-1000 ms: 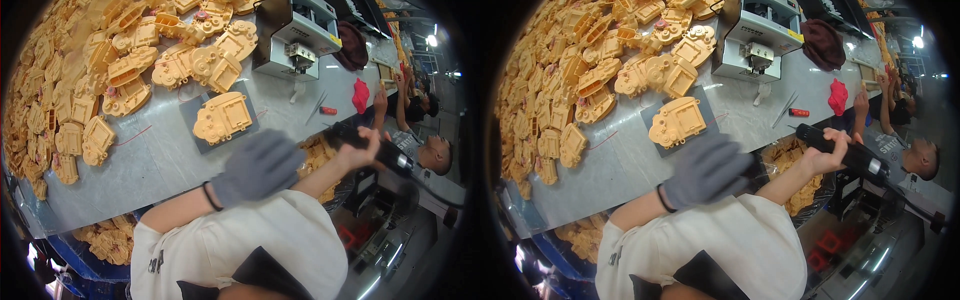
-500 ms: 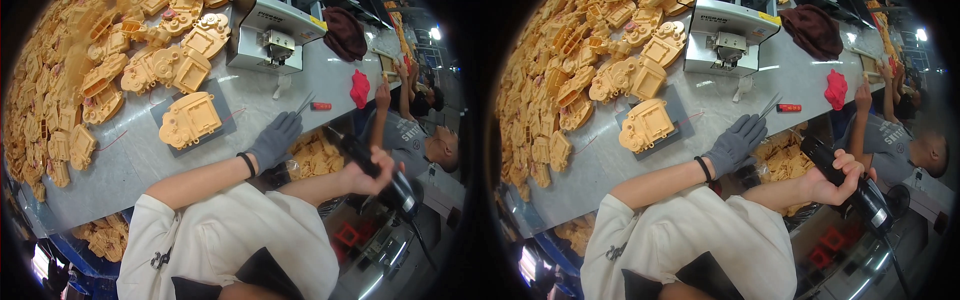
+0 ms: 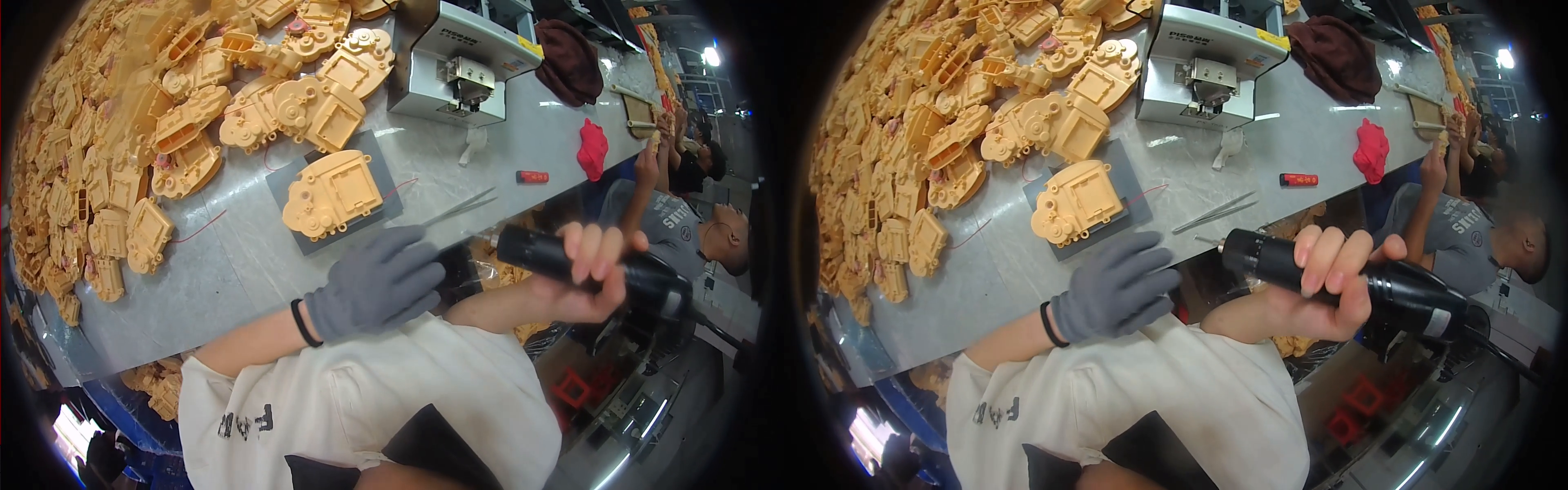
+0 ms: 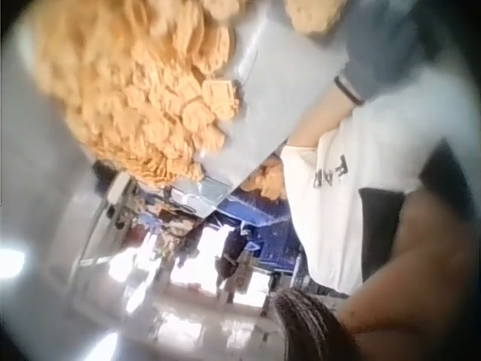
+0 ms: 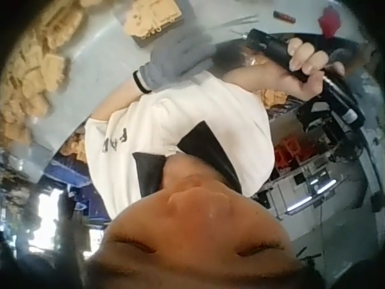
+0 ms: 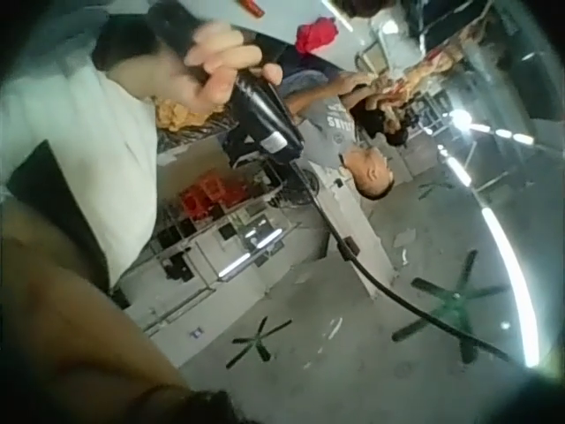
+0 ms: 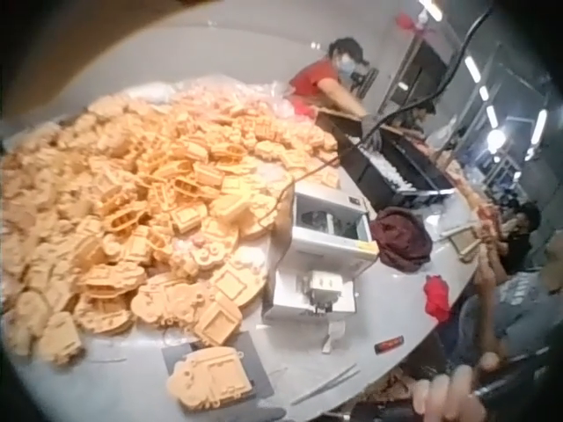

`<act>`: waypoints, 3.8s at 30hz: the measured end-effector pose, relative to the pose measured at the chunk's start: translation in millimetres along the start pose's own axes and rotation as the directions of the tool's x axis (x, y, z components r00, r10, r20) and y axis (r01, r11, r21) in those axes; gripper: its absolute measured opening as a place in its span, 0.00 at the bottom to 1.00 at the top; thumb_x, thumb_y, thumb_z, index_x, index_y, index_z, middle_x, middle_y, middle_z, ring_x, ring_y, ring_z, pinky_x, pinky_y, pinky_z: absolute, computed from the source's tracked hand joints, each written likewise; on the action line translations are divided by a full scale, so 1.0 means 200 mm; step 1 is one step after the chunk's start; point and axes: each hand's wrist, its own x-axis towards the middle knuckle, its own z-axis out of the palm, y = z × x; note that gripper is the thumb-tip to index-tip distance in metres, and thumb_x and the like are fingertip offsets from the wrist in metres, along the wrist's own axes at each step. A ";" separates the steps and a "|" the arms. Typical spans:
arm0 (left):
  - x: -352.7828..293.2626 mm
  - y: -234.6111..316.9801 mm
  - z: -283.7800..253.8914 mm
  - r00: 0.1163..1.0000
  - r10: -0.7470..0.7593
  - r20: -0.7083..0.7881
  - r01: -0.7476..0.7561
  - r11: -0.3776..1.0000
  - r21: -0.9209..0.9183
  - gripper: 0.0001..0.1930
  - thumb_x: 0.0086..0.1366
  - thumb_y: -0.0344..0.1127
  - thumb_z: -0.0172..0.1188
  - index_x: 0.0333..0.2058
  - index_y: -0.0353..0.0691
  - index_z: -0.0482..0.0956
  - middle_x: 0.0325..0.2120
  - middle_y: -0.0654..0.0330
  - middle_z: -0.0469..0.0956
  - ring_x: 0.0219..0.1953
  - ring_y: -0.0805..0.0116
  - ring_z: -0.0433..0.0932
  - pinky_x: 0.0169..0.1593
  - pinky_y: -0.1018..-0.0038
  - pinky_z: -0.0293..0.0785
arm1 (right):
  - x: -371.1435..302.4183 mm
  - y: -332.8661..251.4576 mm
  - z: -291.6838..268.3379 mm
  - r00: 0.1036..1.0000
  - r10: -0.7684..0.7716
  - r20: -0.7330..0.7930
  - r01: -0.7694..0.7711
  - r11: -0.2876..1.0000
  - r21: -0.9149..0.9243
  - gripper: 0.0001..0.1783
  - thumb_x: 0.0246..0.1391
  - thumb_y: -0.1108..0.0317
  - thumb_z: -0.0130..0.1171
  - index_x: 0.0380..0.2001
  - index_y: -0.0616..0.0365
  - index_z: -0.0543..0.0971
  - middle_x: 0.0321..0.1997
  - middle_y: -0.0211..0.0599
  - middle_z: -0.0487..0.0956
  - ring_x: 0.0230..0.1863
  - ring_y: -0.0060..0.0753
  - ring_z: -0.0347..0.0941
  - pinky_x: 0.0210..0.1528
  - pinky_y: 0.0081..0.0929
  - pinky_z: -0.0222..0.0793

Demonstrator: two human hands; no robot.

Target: The person assembles yellow plastic toy tank components by hand on a production line, securing them with screws using a power screwdriver.

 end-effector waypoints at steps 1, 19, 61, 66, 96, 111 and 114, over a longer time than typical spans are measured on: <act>-0.03 0.02 -0.07 0.959 -0.236 -0.156 0.213 0.966 -0.150 0.23 0.47 0.39 0.65 0.42 0.37 0.72 0.41 0.53 0.73 0.44 0.54 0.72 0.48 0.63 0.69 | -0.01 0.01 0.05 0.997 0.022 0.072 -0.026 0.998 0.059 0.24 0.51 0.72 0.49 0.51 0.58 0.60 0.22 0.29 0.65 0.20 0.22 0.62 0.31 0.26 0.60; -0.27 0.06 -0.26 0.757 -0.440 -0.484 0.370 0.898 -0.238 0.13 0.43 0.29 0.69 0.29 0.39 0.76 0.25 0.61 0.76 0.26 0.64 0.75 0.29 0.72 0.71 | -0.07 0.25 0.40 0.887 0.264 0.378 -0.348 0.921 0.174 0.23 0.52 0.72 0.50 0.51 0.57 0.58 0.22 0.28 0.65 0.21 0.22 0.65 0.30 0.24 0.62; -0.38 -0.27 -0.18 0.781 -0.448 -0.436 0.500 0.866 0.006 0.35 0.37 0.38 0.67 0.48 0.41 0.67 0.39 0.53 0.70 0.48 0.50 0.67 0.50 0.58 0.66 | -0.25 0.53 0.52 0.664 0.397 0.633 -0.169 0.905 -0.390 0.25 0.40 0.90 0.53 0.40 0.57 0.59 0.24 0.38 0.70 0.21 0.31 0.67 0.25 0.28 0.65; -0.35 -0.25 -0.18 0.779 -0.451 -0.436 0.504 0.863 0.009 0.36 0.37 0.40 0.68 0.49 0.40 0.67 0.40 0.53 0.70 0.48 0.50 0.67 0.50 0.58 0.66 | -0.26 0.53 0.54 0.796 0.408 0.448 -0.206 0.877 -0.433 0.20 0.40 0.82 0.54 0.37 0.56 0.60 0.19 0.35 0.67 0.15 0.29 0.63 0.23 0.29 0.62; -0.36 -0.27 -0.16 0.753 -0.422 -0.505 0.456 0.888 -0.063 0.38 0.42 0.42 0.69 0.51 0.36 0.64 0.46 0.48 0.69 0.48 0.48 0.69 0.51 0.60 0.66 | -0.12 0.51 0.54 0.886 0.177 0.429 -0.059 0.960 -0.274 0.24 0.42 0.77 0.49 0.46 0.58 0.60 0.19 0.34 0.66 0.16 0.28 0.63 0.27 0.31 0.63; -0.38 -0.25 -0.19 0.742 -0.431 -0.513 0.463 0.884 -0.072 0.40 0.34 0.37 0.72 0.50 0.37 0.65 0.46 0.49 0.70 0.47 0.48 0.70 0.49 0.61 0.69 | -0.08 0.72 0.58 0.865 0.284 0.414 -0.043 0.863 -0.504 0.21 0.38 0.84 0.53 0.38 0.59 0.62 0.16 0.35 0.67 0.12 0.26 0.62 0.19 0.24 0.61; -0.37 -0.25 -0.19 0.749 -0.458 -0.478 0.479 0.873 -0.087 0.41 0.33 0.37 0.73 0.50 0.38 0.65 0.46 0.49 0.70 0.46 0.48 0.70 0.49 0.61 0.69 | -0.06 0.74 0.57 0.872 0.307 0.381 -0.054 0.835 -0.548 0.21 0.38 0.84 0.53 0.37 0.58 0.62 0.16 0.35 0.67 0.13 0.27 0.62 0.19 0.24 0.61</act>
